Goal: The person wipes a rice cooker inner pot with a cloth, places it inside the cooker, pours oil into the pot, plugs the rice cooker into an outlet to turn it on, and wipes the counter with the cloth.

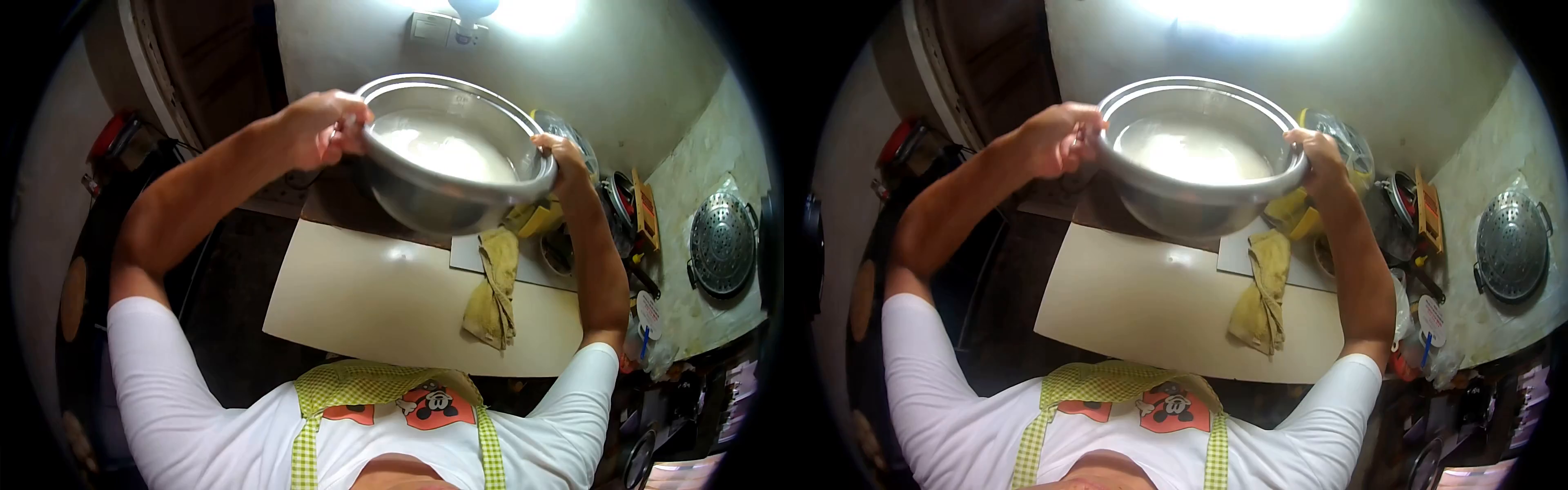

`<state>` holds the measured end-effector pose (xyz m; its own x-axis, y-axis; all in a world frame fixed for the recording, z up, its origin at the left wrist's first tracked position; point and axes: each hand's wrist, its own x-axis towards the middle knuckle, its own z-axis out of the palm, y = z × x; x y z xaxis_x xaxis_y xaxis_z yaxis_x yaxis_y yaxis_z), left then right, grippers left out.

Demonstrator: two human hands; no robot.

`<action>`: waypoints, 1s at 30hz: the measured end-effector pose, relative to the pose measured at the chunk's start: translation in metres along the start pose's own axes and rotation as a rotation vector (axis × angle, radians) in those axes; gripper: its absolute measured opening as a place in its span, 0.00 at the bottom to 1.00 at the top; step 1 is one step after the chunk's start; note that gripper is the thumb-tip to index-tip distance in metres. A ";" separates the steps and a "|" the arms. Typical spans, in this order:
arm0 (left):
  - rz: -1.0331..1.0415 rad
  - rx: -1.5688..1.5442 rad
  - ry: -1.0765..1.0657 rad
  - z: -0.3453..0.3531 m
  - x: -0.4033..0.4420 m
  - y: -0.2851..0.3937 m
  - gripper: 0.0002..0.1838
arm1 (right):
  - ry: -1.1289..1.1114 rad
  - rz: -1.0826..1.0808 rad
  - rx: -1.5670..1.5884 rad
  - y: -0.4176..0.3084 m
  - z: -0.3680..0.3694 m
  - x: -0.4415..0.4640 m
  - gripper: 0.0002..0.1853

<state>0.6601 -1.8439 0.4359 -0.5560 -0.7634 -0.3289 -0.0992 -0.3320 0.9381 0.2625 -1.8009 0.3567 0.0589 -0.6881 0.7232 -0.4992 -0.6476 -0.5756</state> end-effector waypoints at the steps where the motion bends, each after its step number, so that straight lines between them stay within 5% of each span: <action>1: 0.030 0.012 0.012 -0.006 0.012 0.011 0.05 | 0.019 0.420 0.295 -0.012 0.004 0.020 0.05; 2: 0.077 0.024 0.055 -0.011 0.025 0.020 0.06 | 0.179 0.833 0.596 -0.026 0.008 0.041 0.05; 3: 0.083 0.012 -0.043 -0.027 0.045 0.027 0.07 | 0.176 0.828 0.587 -0.033 0.021 0.051 0.05; 13: 0.141 0.259 0.207 -0.069 0.152 0.044 0.04 | 0.435 0.861 0.282 0.040 0.077 0.105 0.04; 30: 0.003 0.503 0.218 -0.124 0.246 -0.030 0.11 | 0.188 0.960 -0.192 0.130 0.131 0.073 0.10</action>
<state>0.6289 -2.0906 0.3129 -0.3784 -0.8786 -0.2914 -0.5102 -0.0647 0.8576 0.3146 -1.9780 0.2844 -0.5730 -0.8185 0.0420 -0.3958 0.2315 -0.8887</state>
